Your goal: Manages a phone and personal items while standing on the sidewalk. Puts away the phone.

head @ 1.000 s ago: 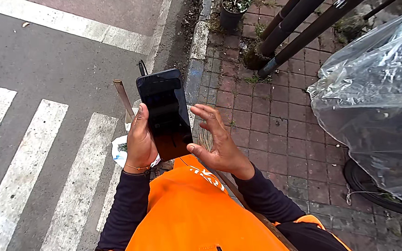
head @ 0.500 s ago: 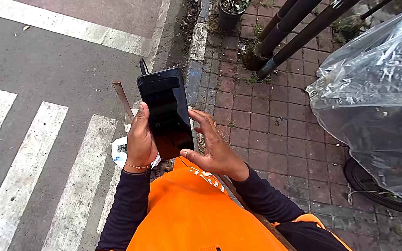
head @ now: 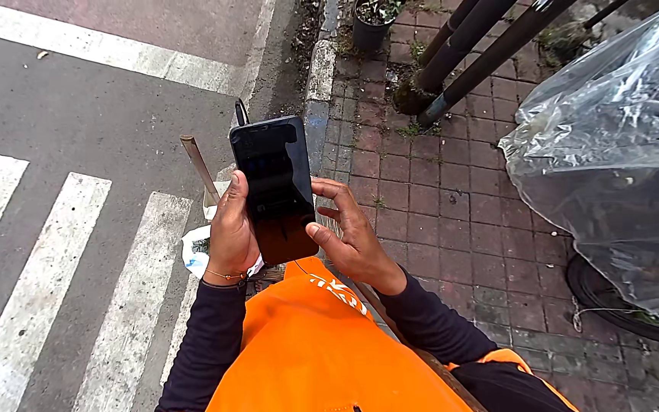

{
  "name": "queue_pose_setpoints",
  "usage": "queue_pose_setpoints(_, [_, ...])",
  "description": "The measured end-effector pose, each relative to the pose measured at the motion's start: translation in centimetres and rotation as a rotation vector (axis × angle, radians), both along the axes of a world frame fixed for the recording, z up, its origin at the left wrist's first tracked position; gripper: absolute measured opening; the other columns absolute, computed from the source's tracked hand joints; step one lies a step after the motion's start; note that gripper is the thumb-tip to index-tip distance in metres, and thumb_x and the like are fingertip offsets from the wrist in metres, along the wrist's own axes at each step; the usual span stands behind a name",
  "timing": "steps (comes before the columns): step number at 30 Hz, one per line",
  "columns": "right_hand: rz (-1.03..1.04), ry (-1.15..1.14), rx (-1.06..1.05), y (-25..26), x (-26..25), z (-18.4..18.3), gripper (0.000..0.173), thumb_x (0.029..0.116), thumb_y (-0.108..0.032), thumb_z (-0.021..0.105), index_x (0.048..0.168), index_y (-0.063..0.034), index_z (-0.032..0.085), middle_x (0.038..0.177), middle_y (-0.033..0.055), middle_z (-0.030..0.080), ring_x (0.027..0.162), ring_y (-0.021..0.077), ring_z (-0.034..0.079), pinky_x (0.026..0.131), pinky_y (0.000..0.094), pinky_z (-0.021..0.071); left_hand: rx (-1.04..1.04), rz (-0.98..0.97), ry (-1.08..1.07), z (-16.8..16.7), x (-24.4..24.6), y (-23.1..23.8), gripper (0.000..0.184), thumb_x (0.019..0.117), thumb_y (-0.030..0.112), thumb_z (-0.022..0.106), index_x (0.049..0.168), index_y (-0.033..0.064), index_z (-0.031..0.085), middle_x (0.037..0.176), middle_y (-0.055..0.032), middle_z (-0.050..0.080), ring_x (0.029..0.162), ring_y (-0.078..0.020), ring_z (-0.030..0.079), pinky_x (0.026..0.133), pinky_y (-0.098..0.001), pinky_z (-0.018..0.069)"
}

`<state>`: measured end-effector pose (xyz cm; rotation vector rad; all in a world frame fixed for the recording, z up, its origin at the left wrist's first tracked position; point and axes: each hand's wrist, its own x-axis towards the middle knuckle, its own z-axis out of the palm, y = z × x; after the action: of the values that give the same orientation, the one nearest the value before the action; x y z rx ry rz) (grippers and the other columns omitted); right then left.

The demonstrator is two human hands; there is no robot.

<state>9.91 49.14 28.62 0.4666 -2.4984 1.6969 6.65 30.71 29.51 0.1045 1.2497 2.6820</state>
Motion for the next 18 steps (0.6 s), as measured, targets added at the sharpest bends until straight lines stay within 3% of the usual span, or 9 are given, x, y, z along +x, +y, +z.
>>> queue_pose_setpoints(8, [-0.055, 0.020, -0.035, -0.2, 0.4, -0.3, 0.048, 0.0912, -0.016, 0.063, 0.135, 0.0021, 0.052, 0.140, 0.0159, 0.053, 0.132, 0.0185, 0.052, 0.100, 0.0348, 0.0526, 0.008, -0.030, 0.005, 0.0, 0.4, 0.4, 0.046, 0.1121, 0.040, 0.023, 0.128, 0.0191, 0.060, 0.116, 0.0004, 0.071, 0.109, -0.0108, 0.069, 0.092, -0.0332, 0.0593])
queue_pose_setpoints(18, [-0.015, -0.104, -0.110, 0.3, 1.2, -0.1, 0.046, 0.0976, -0.017, 0.051, 0.140, 0.0000, 0.052, 0.140, 0.0130, 0.055, 0.128, 0.0174, 0.056, 0.097, 0.0320, 0.0547, 0.001, -0.039, 0.012, 0.0, 1.0, 0.1, 0.046, 0.1119, 0.041, 0.024, 0.130, 0.0198, 0.060, 0.119, 0.0005, 0.071, 0.112, -0.0118, 0.068, 0.095, -0.0344, 0.0585])
